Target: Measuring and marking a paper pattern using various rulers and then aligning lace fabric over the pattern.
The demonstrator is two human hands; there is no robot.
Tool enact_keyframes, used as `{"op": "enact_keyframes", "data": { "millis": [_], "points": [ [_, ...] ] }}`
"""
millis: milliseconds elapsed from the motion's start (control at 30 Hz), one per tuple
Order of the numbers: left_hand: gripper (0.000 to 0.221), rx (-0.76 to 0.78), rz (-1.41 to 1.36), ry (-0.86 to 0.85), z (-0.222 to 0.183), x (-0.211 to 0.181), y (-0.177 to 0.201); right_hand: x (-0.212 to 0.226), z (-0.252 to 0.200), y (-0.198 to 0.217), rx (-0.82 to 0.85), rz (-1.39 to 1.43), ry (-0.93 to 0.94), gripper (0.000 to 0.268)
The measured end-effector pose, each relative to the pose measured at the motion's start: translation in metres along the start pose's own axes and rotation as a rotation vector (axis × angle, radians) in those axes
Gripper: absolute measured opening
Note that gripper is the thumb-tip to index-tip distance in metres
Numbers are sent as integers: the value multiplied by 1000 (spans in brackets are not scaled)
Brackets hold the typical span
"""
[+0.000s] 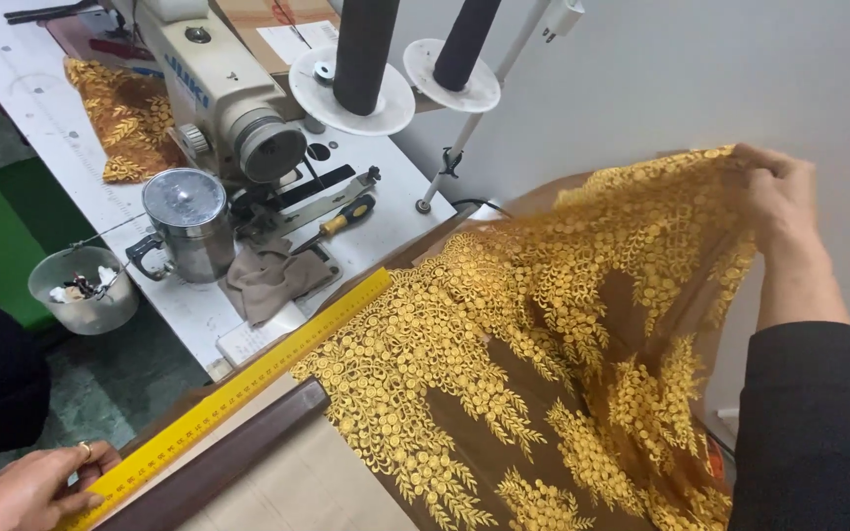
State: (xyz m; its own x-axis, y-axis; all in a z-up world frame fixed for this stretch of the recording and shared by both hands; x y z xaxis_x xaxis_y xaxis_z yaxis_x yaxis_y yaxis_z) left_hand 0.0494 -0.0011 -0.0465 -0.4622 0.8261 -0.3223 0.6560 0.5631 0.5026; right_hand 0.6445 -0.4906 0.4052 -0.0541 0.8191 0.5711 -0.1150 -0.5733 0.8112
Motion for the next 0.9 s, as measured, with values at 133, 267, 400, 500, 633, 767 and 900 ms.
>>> {"op": "enact_keyframes", "data": {
  "millis": [133,267,400,500,633,767,900],
  "points": [
    [15,16,9,-31,12,6,-3,11,-20,0,30,-22,-113,51],
    [19,9,28,-25,12,8,-5,-2,2,-3,30,-10,-5,38],
    [23,7,15,5,3,4,-4,2,-10,-6,25,-49,-73,46],
    [20,-75,14,-28,-3,-1,2,12,-16,-12,41,-23,50,34],
    [17,-121,-14,-62,-13,-8,5,22,-35,-28,133,-24,20,41],
    [13,-170,-46,-86,-15,-10,8,41,-80,-43,220,-259,-193,50],
    [16,-226,-40,-119,-19,-16,10,16,-82,-72,401,-260,-187,53]
  ]
}}
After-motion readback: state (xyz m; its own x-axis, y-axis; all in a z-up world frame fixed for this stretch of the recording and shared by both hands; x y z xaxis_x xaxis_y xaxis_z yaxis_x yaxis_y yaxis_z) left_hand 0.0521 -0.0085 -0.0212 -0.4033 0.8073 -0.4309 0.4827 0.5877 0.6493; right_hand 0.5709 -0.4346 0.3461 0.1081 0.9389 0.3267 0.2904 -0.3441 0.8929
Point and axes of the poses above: each hand's wrist, its own z-axis towards the middle knuckle, its own y-axis out of the back of the hand, x = y × z, the point moved 8 cm from there along z, towards the middle knuckle, and after that the axes turned 11 degrees about -y, right-handed, at the moved point
